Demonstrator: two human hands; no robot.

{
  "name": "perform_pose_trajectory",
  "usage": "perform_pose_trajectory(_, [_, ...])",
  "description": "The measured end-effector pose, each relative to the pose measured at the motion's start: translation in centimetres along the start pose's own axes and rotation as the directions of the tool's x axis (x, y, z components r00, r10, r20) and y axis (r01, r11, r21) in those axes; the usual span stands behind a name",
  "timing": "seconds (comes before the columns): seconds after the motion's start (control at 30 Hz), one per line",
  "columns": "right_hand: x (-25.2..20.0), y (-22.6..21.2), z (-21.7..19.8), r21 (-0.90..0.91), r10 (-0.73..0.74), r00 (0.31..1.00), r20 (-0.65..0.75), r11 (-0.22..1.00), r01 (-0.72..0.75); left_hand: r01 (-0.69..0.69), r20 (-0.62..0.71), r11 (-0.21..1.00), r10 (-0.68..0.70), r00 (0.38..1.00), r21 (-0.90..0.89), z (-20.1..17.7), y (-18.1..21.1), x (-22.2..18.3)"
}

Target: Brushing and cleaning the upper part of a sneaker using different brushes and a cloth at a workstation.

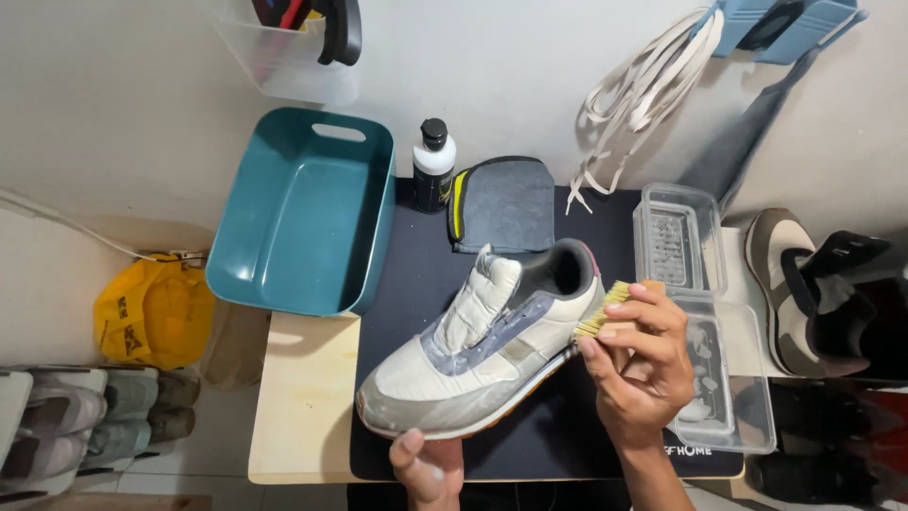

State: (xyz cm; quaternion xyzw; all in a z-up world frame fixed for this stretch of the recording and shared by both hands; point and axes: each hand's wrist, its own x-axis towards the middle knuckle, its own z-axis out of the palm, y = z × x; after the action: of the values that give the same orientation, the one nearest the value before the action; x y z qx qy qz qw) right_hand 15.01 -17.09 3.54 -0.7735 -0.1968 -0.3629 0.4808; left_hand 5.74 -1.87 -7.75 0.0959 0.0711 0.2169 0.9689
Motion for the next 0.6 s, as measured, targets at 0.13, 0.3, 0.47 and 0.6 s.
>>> perform_pose_trajectory(0.13, [-0.8, -0.4, 0.7, -0.003, 0.010, 0.998, -0.068, 1.000, -0.010, 0.126, -0.629, 0.992, -0.096, 0.771, 0.003, 10.9, 1.5, 3.1])
perform_pose_trajectory(0.3, [-1.0, -1.1, 1.3, 0.020, 0.054, 0.984, -0.167, 0.998, -0.052, 0.188, -0.624, 0.980, -0.183, 0.760, -0.058, 13.3, 0.8, 3.7])
perform_pose_trajectory(0.47, [-0.7, -1.0, 1.4, -0.035, 0.053, 0.967, -0.247, 0.997, -0.064, 0.307, -0.484, 0.950, -0.291, 0.826, -0.046, 11.7, -0.3, 3.8])
perform_pose_trajectory(0.6, [-0.8, -2.0, 0.5, -0.001, 0.063, 0.971, -0.230, 0.998, -0.065, 0.323, -0.543, 0.944, -0.304, 0.783, -0.062, 13.6, 0.9, 4.3])
